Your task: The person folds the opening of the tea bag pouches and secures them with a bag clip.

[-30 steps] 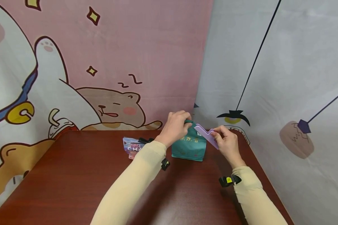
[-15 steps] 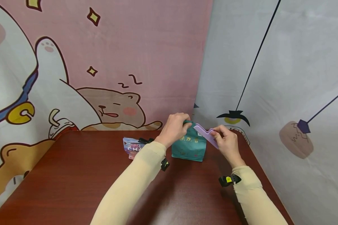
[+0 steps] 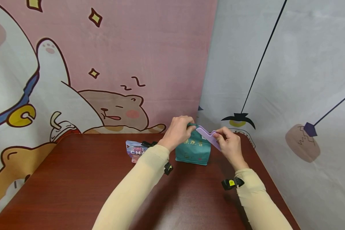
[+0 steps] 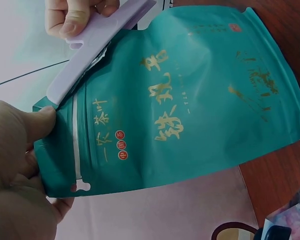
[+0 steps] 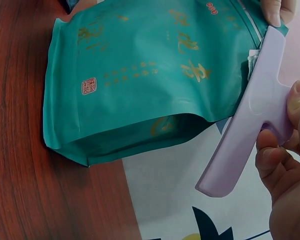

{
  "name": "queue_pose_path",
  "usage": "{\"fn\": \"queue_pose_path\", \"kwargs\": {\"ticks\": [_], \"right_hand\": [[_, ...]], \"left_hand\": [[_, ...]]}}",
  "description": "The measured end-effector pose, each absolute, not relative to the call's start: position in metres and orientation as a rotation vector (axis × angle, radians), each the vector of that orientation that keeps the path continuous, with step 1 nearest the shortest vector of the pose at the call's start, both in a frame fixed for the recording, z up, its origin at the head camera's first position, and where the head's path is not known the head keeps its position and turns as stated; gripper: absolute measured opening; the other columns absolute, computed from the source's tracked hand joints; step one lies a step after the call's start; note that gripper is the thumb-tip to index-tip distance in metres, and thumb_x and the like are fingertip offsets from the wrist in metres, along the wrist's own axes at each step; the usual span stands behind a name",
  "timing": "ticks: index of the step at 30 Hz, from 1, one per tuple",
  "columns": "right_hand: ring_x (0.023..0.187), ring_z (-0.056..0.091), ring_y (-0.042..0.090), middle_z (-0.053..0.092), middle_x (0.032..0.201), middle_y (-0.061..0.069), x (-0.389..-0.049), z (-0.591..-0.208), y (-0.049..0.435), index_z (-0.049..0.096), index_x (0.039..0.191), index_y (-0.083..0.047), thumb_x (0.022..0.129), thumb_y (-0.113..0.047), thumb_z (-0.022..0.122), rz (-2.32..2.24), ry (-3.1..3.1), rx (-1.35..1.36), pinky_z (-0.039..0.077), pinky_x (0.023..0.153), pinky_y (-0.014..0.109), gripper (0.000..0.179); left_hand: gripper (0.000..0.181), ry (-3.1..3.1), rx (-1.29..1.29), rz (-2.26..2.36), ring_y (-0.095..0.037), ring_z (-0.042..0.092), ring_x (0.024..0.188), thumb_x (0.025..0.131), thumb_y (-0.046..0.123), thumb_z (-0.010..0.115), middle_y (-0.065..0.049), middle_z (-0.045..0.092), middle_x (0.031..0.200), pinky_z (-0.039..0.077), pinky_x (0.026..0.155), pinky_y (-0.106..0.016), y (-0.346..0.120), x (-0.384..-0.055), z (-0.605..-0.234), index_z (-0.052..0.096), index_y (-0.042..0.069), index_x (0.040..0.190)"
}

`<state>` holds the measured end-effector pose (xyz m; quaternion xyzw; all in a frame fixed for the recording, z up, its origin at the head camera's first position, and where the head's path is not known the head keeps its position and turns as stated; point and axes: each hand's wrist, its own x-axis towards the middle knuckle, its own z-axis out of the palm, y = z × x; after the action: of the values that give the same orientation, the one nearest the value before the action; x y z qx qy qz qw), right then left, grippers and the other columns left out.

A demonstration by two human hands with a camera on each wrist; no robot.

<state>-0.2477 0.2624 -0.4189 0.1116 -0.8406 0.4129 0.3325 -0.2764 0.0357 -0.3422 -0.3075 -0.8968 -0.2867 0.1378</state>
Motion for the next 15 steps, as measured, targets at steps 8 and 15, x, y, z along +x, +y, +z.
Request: {"fn": "queue_pose_path", "kwargs": {"ticks": [8, 15], "right_hand": [[0.066, 0.055, 0.008, 0.073, 0.081, 0.011, -0.2483, -0.4197, 0.2626, 0.072, 0.093, -0.003, 0.089, -0.007, 0.078, 1.081, -2.192, 0.285, 0.041, 0.059, 0.011, 0.008], [0.066, 0.056, 0.006, 0.073, 0.081, 0.011, -0.2496, -0.4197, 0.2627, 0.072, 0.093, -0.004, 0.089, -0.007, 0.079, 1.082, -2.186, 0.279, 0.041, 0.059, 0.011, 0.008]], "left_hand": [[0.012, -2.593, -0.844, -0.926, -0.019, 0.067, 0.095, 0.102, 0.01, 0.064, -0.006, 0.071, 0.106, 0.056, 0.084, -0.033, 0.0334, -0.2751, -0.3422, 0.075, 0.009, 0.108], [0.012, -2.582, -0.83, -0.907, -0.018, 0.068, 0.09, 0.102, 0.011, 0.066, -0.005, 0.074, 0.103, 0.056, 0.079, -0.029, 0.0337, -0.2739, -0.3409, 0.078, 0.01, 0.105]]}}
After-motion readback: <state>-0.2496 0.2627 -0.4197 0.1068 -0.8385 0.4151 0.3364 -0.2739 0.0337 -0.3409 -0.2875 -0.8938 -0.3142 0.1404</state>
